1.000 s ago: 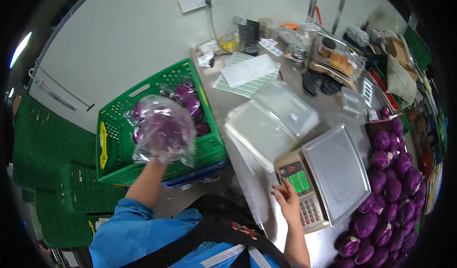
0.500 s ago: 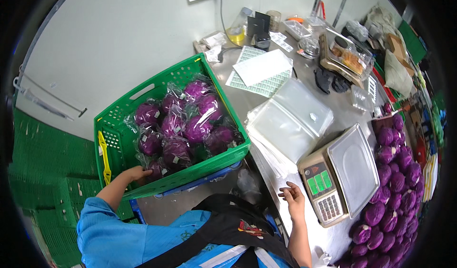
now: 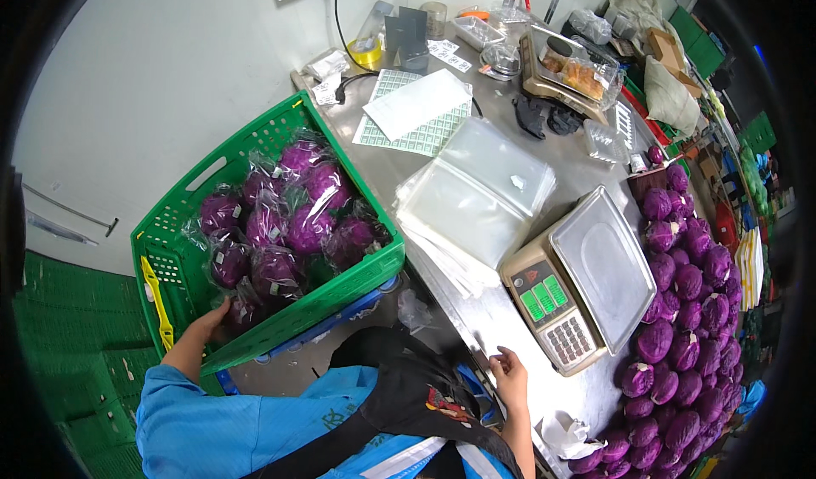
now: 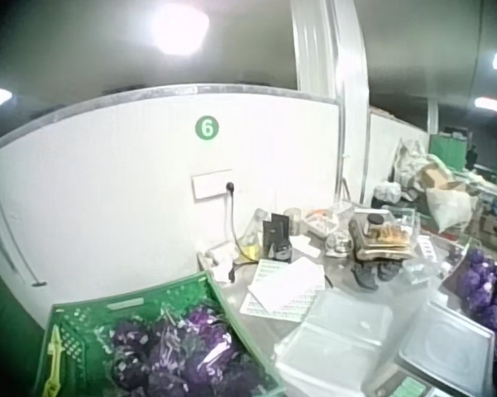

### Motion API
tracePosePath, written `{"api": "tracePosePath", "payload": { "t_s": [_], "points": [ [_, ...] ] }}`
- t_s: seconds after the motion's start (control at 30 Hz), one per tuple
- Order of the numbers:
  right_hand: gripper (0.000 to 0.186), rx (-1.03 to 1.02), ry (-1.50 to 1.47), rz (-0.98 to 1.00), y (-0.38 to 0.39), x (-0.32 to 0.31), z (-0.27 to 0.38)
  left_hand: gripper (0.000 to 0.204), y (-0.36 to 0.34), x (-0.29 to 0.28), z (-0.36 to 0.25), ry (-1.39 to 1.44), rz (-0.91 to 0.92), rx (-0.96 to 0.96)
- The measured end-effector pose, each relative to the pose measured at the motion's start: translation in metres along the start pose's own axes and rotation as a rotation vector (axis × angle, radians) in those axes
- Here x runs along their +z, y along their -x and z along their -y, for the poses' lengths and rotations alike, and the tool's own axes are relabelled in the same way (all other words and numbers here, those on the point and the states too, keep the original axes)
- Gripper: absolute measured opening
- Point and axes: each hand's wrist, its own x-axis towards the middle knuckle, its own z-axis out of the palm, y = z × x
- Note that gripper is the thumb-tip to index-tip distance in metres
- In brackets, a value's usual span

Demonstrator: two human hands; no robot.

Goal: Weighing red cabbages, placing them into plastic bags, and applying labels to the bags.

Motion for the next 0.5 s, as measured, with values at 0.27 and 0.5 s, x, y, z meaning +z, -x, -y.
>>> {"api": "tracePosePath", "payload": {
  "t_s": [0.27, 0.5],
  "points": [
    [0.031, -0.036, 0.128, 0.134, -0.022, 0.022, 0.022, 0.082, 0.048, 0.041, -0.049, -0.072, 0.150, 0.150],
    [0.033, -0.157, 0.228, 0.203, -0.031, 0.037, 0.053, 0.014, 0.163, 0.115, -0.185, -0.415, -0.175, 1.046]
  ]
}}
